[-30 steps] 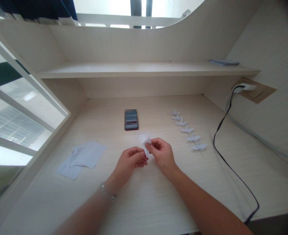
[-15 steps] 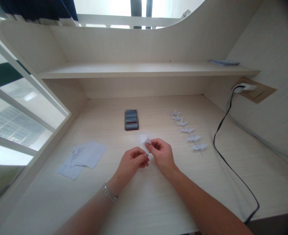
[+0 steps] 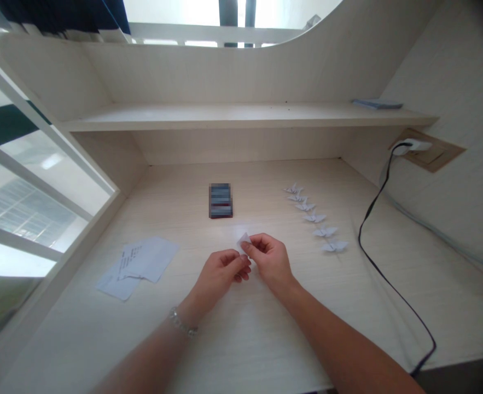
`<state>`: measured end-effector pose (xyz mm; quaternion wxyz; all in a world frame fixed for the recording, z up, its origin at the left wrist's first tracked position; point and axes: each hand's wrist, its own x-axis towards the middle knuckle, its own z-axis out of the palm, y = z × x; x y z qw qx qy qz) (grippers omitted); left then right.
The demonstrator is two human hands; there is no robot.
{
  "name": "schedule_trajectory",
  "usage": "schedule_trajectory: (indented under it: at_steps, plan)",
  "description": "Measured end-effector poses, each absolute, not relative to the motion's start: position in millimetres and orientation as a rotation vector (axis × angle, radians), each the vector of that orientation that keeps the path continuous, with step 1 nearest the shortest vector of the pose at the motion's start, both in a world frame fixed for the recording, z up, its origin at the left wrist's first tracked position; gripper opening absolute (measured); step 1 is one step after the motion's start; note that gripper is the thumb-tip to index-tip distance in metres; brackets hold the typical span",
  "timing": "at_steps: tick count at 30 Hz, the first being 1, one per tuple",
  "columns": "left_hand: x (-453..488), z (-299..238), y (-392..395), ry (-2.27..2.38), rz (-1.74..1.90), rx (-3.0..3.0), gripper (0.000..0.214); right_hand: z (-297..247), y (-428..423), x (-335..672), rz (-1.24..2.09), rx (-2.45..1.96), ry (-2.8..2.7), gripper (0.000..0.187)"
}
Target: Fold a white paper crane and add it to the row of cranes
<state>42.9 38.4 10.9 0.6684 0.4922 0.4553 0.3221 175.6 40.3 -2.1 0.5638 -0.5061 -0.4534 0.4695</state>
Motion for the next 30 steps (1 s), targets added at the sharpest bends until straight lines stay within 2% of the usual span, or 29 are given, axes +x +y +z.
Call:
schedule_trajectory:
  at_steps: [13,20,30]
  plan:
    - [41.1,15.0,34.3,0.975,0.502,1.235,0.02,0.3,45.6,184.8,1.105,-1.179,-0.943,0.021]
    - [32.0,16.8,47.1,1.078,0.987,1.095,0.024,-4.4,45.4,182.2,1.332,-1.121,-0.949,0.025]
    - [28.7,12.0,49.1,1.023,0.992,0.988,0.015,2.8,42.2,187.4,1.566,-1.077,-0.971,0.024]
